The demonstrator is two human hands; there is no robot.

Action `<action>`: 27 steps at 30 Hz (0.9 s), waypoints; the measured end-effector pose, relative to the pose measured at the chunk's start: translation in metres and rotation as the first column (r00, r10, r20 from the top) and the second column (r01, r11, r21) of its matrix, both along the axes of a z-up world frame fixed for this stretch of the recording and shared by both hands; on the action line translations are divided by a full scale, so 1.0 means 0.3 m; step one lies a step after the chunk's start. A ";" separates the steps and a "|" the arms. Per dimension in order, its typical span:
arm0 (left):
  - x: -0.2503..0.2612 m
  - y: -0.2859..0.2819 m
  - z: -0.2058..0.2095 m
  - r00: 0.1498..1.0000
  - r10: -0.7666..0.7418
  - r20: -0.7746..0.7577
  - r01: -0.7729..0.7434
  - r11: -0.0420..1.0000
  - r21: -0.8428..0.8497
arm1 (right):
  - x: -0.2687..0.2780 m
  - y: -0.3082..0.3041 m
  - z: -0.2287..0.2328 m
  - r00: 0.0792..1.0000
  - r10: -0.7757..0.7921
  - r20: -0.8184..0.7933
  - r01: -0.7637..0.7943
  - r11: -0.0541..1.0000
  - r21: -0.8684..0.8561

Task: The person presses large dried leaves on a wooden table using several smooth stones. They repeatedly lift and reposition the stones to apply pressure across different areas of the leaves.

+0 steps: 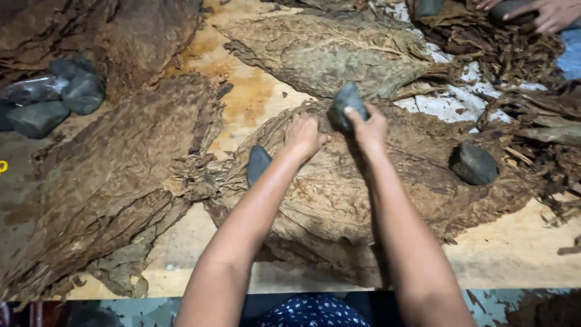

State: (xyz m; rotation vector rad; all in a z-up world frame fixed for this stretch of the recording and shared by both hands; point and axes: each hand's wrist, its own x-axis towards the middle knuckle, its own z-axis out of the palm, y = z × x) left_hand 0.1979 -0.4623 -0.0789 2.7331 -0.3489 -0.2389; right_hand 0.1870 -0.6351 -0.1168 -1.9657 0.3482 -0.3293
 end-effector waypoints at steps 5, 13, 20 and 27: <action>0.039 -0.010 -0.020 0.994 -0.093 0.049 0.096 0.993 -0.063 | -0.331 -0.052 0.234 0.974 0.155 0.163 -0.168 0.984 0.065; 0.152 -0.011 -0.089 0.945 -0.205 -0.255 0.123 0.945 -0.305 | -0.493 0.012 0.157 0.894 0.418 -0.158 -0.447 0.825 -0.346; 0.251 -0.020 -0.241 0.969 -0.105 -0.222 0.016 0.931 -0.366 | -0.468 0.012 0.114 0.883 0.413 -0.223 -0.469 0.756 -0.457; 0.291 0.000 -0.232 0.956 -0.033 -0.293 -0.068 0.942 -0.329 | -0.469 0.019 0.112 0.900 0.383 -0.210 -0.436 0.812 -0.387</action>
